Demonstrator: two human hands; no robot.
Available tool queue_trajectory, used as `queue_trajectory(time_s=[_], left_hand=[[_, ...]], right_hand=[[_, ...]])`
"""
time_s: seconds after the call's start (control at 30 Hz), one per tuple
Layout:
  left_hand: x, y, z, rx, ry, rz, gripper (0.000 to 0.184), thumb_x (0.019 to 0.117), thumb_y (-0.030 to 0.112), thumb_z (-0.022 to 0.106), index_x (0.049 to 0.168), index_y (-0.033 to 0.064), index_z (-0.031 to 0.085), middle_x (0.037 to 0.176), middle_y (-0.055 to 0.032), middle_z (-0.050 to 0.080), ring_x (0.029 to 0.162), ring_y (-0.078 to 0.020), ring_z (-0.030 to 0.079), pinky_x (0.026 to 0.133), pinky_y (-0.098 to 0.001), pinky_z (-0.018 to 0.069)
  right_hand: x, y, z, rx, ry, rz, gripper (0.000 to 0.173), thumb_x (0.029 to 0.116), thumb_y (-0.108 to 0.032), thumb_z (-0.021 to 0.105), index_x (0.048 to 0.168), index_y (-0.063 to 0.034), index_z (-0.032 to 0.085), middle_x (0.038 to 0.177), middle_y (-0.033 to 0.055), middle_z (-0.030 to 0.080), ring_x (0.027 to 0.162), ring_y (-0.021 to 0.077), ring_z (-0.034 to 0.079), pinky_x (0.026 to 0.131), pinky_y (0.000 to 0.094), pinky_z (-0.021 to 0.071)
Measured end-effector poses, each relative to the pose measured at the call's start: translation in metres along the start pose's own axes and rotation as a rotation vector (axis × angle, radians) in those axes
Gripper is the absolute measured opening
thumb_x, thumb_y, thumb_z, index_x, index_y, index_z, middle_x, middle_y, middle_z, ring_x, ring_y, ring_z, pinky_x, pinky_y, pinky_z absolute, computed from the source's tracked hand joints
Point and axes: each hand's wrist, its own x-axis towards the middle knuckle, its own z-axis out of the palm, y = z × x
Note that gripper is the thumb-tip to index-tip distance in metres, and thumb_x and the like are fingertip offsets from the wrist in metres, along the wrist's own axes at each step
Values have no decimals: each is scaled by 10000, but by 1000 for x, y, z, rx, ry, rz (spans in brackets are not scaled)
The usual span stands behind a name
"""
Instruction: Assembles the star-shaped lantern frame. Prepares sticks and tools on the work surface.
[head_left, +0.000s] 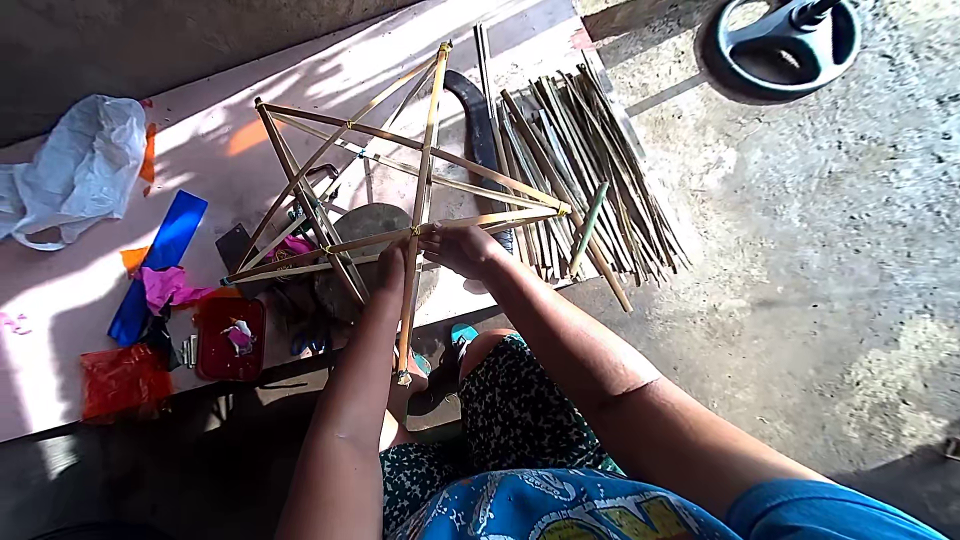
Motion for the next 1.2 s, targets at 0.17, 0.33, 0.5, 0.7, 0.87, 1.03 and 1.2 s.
queue_trajectory(time_s=[0.17, 0.33, 0.5, 0.7, 0.87, 1.03, 1.2], left_hand=[[4, -11, -1, -245, 53, -54, 335, 1095, 196, 441, 1015, 2, 702, 919, -118, 683, 851, -192, 636, 813, -405, 518], [2, -3, -22, 210, -116, -44, 397, 1066, 38, 481, 1456, -17, 528, 1316, -193, 664, 1223, -310, 642, 1092, -472, 470], [-25, 17, -52, 189, -32, -65, 376, 1081, 33, 431, 1435, -12, 553, 1316, -180, 668, 1186, -276, 670, 1060, -437, 509], [-67, -5, -68, 173, 444, 234, 251, 1036, 37, 551, 1248, -45, 657, 1158, -213, 705, 1060, -283, 699, 965, -429, 549], [-76, -13, -62, 318, 376, 320, 257, 993, 64, 640, 1216, -57, 682, 1374, -263, 580, 1241, -415, 585, 1059, -549, 466], [-77, -20, -58, 327, 455, 190, 604, 927, 49, 723, 1482, -1, 490, 1596, -273, 351, 1412, -446, 439, 1134, -561, 403], [-77, -20, -63, 106, 385, -188, 824, 959, 164, 742, 1588, -31, 248, 1428, -269, 543, 1274, -378, 585, 1084, -508, 475]], right_hand=[[1, 3, -2, -25, -7, -16, 288, 1098, -184, 441, 1229, 13, 605, 1081, 124, 719, 944, 199, 726, 886, 354, 597], [-3, -2, 4, -38, 24, -51, 272, 1097, -175, 439, 1195, 0, 623, 1049, 108, 725, 926, 184, 727, 863, 339, 597], [-1, -3, 5, -25, 26, -48, 267, 1098, -184, 436, 1190, -17, 623, 1039, 94, 724, 941, 179, 724, 880, 346, 593], [-12, -7, 0, -103, 28, 32, 364, 1117, -297, 386, 1306, -41, 563, 1099, 84, 715, 937, 167, 716, 833, 321, 587], [-56, -39, -11, -620, 1, -193, 322, 1107, -240, 451, 1136, 8, 656, 889, 53, 749, 758, 116, 728, 729, 279, 608], [-63, -111, -39, -1283, 438, -677, 347, 1055, -278, 552, 1274, -29, 658, 1126, 156, 716, 1031, 262, 688, 953, 492, 513], [-16, -117, -79, -1421, 366, -224, 392, 1098, -301, 479, 1304, -9, 640, 1223, 242, 674, 1181, 409, 624, 1028, 654, 423]])
